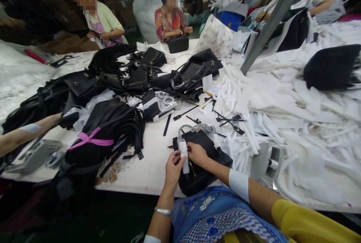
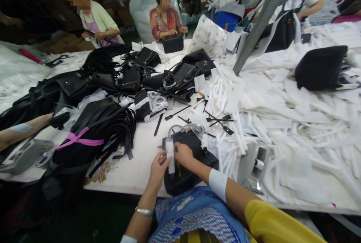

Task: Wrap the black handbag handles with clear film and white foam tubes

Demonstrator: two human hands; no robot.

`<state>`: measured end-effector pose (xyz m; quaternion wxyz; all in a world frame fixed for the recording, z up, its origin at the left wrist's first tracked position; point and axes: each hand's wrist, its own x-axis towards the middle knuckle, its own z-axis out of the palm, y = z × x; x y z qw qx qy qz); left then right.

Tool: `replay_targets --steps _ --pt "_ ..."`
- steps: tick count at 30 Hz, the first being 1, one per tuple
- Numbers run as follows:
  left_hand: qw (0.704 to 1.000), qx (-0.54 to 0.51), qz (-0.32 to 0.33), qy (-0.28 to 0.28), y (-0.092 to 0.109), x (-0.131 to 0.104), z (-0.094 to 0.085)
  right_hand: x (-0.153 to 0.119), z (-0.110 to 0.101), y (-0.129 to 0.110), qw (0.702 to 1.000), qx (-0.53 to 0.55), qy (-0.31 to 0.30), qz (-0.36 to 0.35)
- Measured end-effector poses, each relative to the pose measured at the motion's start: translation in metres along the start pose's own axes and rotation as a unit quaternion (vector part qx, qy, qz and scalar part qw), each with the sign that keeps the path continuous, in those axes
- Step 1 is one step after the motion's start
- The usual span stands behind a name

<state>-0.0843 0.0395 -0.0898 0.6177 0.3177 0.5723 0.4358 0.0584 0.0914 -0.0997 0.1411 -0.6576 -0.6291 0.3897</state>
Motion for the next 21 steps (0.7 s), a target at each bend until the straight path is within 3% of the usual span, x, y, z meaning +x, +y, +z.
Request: replay_targets --steps 5,11,14,17,21 --pt "1.000 -0.003 -0.005 0.013 0.002 0.001 0.001 -0.011 -0.011 0.003 0.984 0.174 -0.027 0.004" --pt "0.997 0.039 0.025 0.059 0.003 -0.001 -0.001 -0.029 0.005 -0.005 0.935 0.350 -0.019 0.045" --pt "0.995 0.056 0.033 0.079 -0.001 -0.003 -0.001 -0.027 0.012 -0.010 0.930 0.359 -0.013 0.073" --pt "0.997 0.045 0.025 0.061 -0.006 -0.004 0.002 -0.021 0.012 -0.016 0.935 0.341 -0.039 0.088" --pt "0.997 0.037 0.021 0.064 -0.008 -0.001 0.004 -0.017 -0.001 -0.023 0.968 0.238 -0.076 0.024"
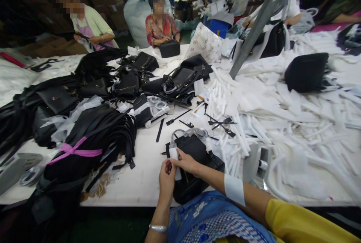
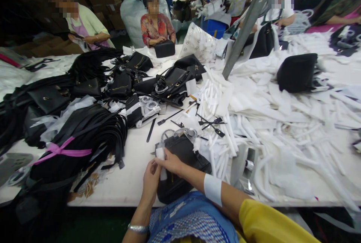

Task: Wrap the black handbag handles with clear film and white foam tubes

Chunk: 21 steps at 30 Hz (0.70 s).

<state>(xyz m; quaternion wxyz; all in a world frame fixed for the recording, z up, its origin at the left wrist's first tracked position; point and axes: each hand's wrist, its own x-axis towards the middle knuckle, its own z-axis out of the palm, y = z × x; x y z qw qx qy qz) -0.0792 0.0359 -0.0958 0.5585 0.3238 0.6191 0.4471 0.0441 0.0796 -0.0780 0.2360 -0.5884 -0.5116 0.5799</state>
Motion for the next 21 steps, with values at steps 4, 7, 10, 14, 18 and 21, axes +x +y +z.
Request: replay_targets --steps 4,7,10,14,18,21 --pt "0.999 -0.015 -0.048 -0.011 0.005 0.005 -0.003 -0.010 -0.034 -0.005 0.981 -0.166 0.033 -0.089" --pt "0.995 -0.038 -0.085 -0.043 0.015 0.009 -0.007 -0.019 -0.077 0.005 0.960 -0.207 0.139 -0.125" --pt "0.993 -0.058 -0.084 -0.059 0.029 0.016 -0.013 -0.026 -0.113 0.025 0.945 -0.204 0.242 -0.082" --pt "0.998 -0.024 -0.054 -0.036 0.049 0.036 -0.026 -0.043 -0.112 0.048 0.982 -0.027 0.173 0.073" --pt "0.979 0.189 0.050 0.060 0.067 0.057 -0.042 -0.059 -0.080 0.061 0.979 0.150 0.073 0.114" --pt "0.914 0.342 0.174 0.130 0.075 0.061 -0.036 -0.052 -0.078 0.065 0.984 0.074 0.152 0.060"
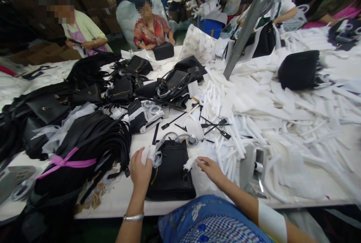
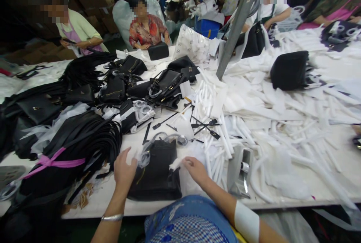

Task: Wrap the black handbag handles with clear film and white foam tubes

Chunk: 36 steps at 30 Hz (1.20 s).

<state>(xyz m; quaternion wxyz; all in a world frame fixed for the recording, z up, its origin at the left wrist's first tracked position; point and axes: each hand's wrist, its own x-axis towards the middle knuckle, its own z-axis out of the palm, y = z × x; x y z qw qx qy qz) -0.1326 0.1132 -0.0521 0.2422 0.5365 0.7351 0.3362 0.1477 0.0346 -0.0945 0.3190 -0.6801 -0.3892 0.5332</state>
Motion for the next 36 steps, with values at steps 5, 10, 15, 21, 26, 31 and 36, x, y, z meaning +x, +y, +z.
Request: replay_targets --steps 5,10,15,21,26,31,36 --pt "0.977 -0.123 0.088 -0.149 0.036 -0.003 0.052 0.051 -0.016 -0.016 0.967 -0.155 0.099 -0.177" --pt "0.970 -0.068 0.072 -0.223 0.054 0.007 0.122 0.098 -0.012 -0.029 0.933 -0.307 0.081 -0.170" --pt "0.970 -0.100 0.017 -0.223 0.052 0.009 0.149 0.116 -0.012 -0.025 0.932 -0.345 0.041 -0.108" --pt "0.931 -0.213 -0.103 -0.280 0.058 -0.018 0.146 0.095 -0.015 -0.031 0.940 -0.304 0.054 -0.143" --pt "0.895 -0.315 -0.157 -0.276 0.065 -0.035 0.126 0.058 -0.010 -0.036 0.969 -0.148 0.006 -0.196" --pt "0.885 -0.337 -0.173 -0.272 0.061 -0.030 0.098 0.027 -0.012 -0.016 1.000 -0.008 -0.004 0.007" --pt "0.907 -0.267 -0.160 -0.283 0.048 -0.020 0.073 0.019 0.012 -0.005 0.958 0.180 -0.094 0.203"
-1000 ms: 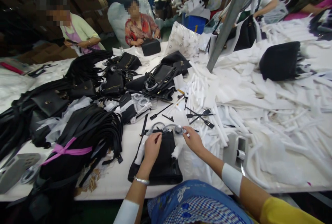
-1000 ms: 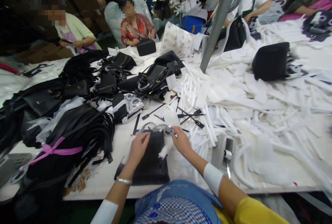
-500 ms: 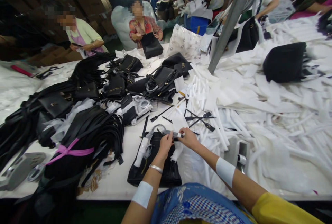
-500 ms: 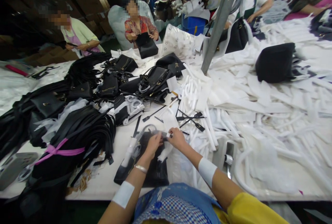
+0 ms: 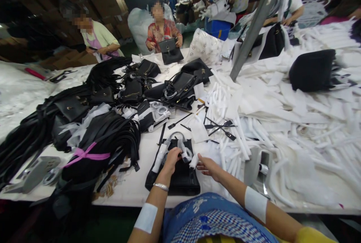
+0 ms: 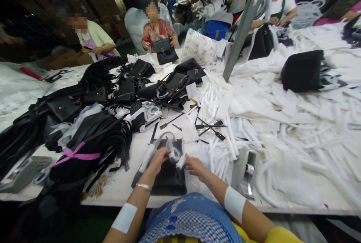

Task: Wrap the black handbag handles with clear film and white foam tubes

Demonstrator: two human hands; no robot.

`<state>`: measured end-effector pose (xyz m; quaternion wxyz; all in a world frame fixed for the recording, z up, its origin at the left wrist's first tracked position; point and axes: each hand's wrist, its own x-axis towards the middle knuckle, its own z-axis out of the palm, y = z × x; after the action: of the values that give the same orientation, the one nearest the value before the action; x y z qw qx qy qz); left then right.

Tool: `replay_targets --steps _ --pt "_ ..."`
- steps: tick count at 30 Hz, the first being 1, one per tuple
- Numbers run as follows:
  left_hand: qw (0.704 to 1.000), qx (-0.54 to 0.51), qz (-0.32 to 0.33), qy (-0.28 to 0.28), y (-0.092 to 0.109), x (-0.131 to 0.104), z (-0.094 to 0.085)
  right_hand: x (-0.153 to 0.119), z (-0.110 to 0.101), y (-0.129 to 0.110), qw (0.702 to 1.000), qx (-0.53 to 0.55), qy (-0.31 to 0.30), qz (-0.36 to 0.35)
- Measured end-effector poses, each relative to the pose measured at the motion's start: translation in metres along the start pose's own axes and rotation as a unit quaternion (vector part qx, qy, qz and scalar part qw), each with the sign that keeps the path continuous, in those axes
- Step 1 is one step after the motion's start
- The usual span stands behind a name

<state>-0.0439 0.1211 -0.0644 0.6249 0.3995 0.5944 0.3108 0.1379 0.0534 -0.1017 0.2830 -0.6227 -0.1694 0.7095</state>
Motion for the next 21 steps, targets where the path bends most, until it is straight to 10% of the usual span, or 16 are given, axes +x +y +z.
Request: replay_targets --steps 9,13,21 --pt "0.981 0.177 0.072 0.042 -0.012 0.002 -0.018 -0.027 0.040 -0.019 0.961 -0.060 0.105 -0.249" --pt "0.962 0.246 0.072 0.090 -0.032 -0.007 -0.012 -0.032 0.051 -0.033 0.952 -0.085 0.020 -0.294" --pt "0.996 -0.065 0.056 0.016 -0.052 -0.002 -0.012 -0.027 0.070 -0.026 0.968 -0.049 0.060 -0.238"
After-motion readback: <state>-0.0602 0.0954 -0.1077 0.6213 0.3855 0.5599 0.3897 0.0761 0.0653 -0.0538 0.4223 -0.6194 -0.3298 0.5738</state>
